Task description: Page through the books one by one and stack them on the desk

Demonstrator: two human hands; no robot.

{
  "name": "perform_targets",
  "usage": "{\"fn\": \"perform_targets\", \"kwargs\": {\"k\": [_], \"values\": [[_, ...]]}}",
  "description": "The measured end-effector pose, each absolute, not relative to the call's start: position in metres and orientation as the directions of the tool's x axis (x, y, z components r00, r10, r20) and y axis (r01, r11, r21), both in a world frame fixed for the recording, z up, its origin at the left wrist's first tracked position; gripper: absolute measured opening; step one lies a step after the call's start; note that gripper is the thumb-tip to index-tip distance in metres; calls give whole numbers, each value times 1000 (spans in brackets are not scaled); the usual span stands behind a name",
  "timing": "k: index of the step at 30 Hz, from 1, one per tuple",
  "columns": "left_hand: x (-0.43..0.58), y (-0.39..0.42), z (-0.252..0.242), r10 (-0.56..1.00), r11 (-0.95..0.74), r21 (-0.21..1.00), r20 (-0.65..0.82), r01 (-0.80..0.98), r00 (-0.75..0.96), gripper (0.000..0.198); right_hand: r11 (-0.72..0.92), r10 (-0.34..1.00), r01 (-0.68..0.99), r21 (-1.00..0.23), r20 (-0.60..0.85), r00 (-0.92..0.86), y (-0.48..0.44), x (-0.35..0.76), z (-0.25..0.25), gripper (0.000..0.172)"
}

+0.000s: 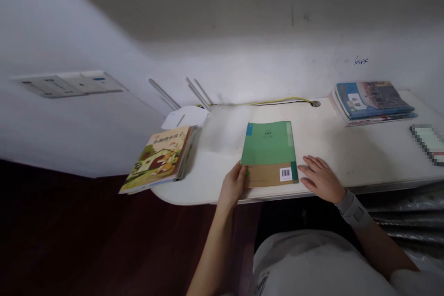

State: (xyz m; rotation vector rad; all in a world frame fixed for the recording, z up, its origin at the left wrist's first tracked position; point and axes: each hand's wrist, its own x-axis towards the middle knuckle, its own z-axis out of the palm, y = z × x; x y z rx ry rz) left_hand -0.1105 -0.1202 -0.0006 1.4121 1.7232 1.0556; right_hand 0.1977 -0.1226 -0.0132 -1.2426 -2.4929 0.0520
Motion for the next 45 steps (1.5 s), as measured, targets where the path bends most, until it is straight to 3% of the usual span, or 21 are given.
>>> {"fn": "perform_targets", "kwargs": {"k": [5,8,11,18,22,25,27,30,35,37,40,45], "values": [[-104,-125,2,973,143,555,72,820,-218,43,604,784,776,-182,309,-538,-122,198,-16,44],[-96,-132,-2,957,143,337,192,931,-217,50,617,775,768,-173,301,-555,-122,198,-15,48],[-88,-138,-10,950,143,271,232,952,-209,54,627,768,761,-166,295,-568,-122,200,-15,49],[-88,-136,-18,940,130,403,239,906,-242,50,633,765,757,-164,286,-577,-121,201,-16,48],[-90,-136,-5,921,45,595,286,803,-264,40,631,766,759,-159,284,-577,-121,201,-16,49],[-88,-140,8,902,112,710,221,695,-371,29,633,764,757,-163,289,-576,-121,202,-17,49],[-85,-143,15,887,210,686,166,696,-431,23,634,763,755,-168,294,-576,-121,202,-17,49],[-79,-148,23,884,271,558,177,785,-432,23,632,765,755,-172,292,-574,-121,202,-17,48],[-72,-152,28,905,348,290,143,892,-400,35,629,767,761,-158,282,-576,-122,202,-15,48],[-69,-152,27,902,374,249,128,894,-413,39,629,768,761,-159,283,-575,-122,201,-16,49],[-64,-153,23,895,313,360,197,879,-400,37,630,768,758,-168,282,-575,-122,202,-17,48],[-50,-158,14,856,-46,657,414,752,-309,36,630,769,756,-175,273,-578,-121,203,-18,48]]}}
